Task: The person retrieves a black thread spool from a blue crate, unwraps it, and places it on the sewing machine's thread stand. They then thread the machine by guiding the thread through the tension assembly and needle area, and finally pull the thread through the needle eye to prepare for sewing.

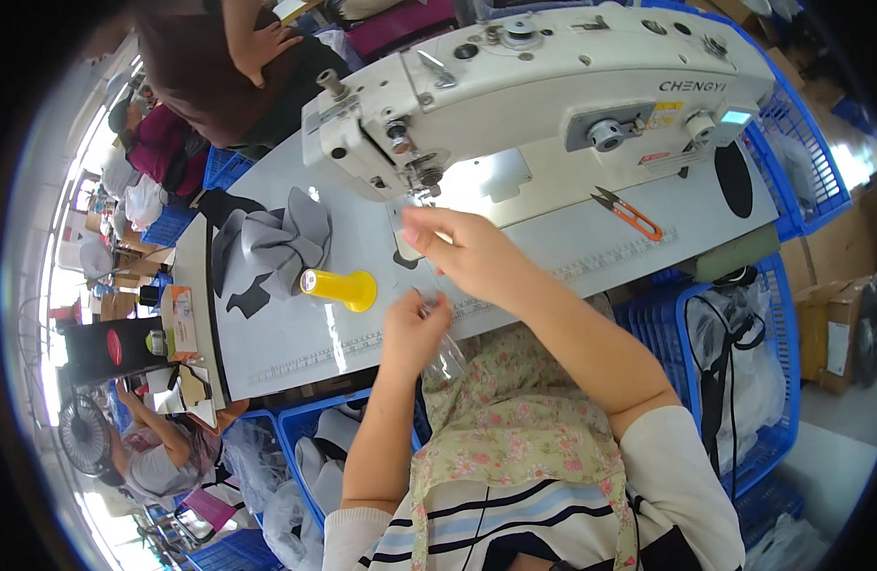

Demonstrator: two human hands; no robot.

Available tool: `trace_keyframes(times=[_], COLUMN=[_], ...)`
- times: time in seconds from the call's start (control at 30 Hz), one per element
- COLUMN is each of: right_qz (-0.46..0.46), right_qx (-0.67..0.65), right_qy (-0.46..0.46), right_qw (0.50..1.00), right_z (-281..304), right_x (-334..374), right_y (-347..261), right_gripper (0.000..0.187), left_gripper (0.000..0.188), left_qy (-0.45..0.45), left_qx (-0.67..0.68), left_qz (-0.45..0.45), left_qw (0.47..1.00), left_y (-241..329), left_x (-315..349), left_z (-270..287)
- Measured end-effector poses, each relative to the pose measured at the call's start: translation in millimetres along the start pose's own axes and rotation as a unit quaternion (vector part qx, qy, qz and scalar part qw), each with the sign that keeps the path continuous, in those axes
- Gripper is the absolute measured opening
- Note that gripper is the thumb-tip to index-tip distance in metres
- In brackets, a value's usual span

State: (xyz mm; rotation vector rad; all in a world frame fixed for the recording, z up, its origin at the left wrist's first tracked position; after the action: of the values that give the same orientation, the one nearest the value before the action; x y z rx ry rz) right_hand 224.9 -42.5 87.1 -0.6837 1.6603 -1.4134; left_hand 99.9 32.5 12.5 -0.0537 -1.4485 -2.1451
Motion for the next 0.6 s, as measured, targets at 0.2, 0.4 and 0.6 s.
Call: trace_keyframes(times=[0.2, 0.4, 0.6], right_qz=[-0.105, -0.113, -0.122], right_qx=[-0.325, -0.567, -0.596], right_qy=[0.008, 0.108, -0.131], right_qw=[0.940, 0.809, 0.783], right_z=[-39.2, -48.4, -58.1], right_x=[-9.2, -45.1, -48.0], right_y=[67.0, 90.3, 105.0], right_gripper=[0.032, 0.028, 0.027], left_gripper=[0.015, 0.013, 0.012], left_qy=[-0.045, -0.018, -0.113], left_qx=[0.000, 0.324, 0.319], left_qz=[0.035, -0.042, -0.027], left_qw=[0.998, 0.945, 0.941], left_y=[-20.7, -28.0, -37.7], left_x=[5.6, 9.1, 14.8], left_z=[2.6, 19.7, 4.0])
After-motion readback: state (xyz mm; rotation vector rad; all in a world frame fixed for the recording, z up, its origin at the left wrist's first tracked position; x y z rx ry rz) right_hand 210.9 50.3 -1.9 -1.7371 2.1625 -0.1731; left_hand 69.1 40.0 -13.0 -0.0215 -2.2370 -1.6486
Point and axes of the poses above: each hand's wrist, its own x-axis away from the middle knuckle, its own z-axis out of the back of the hand, y = z × x, the point moved 9 cm from there along -x, towards the middle knuckle, and after that the axes turned 13 degrees about -y, right-handed, at the moved point
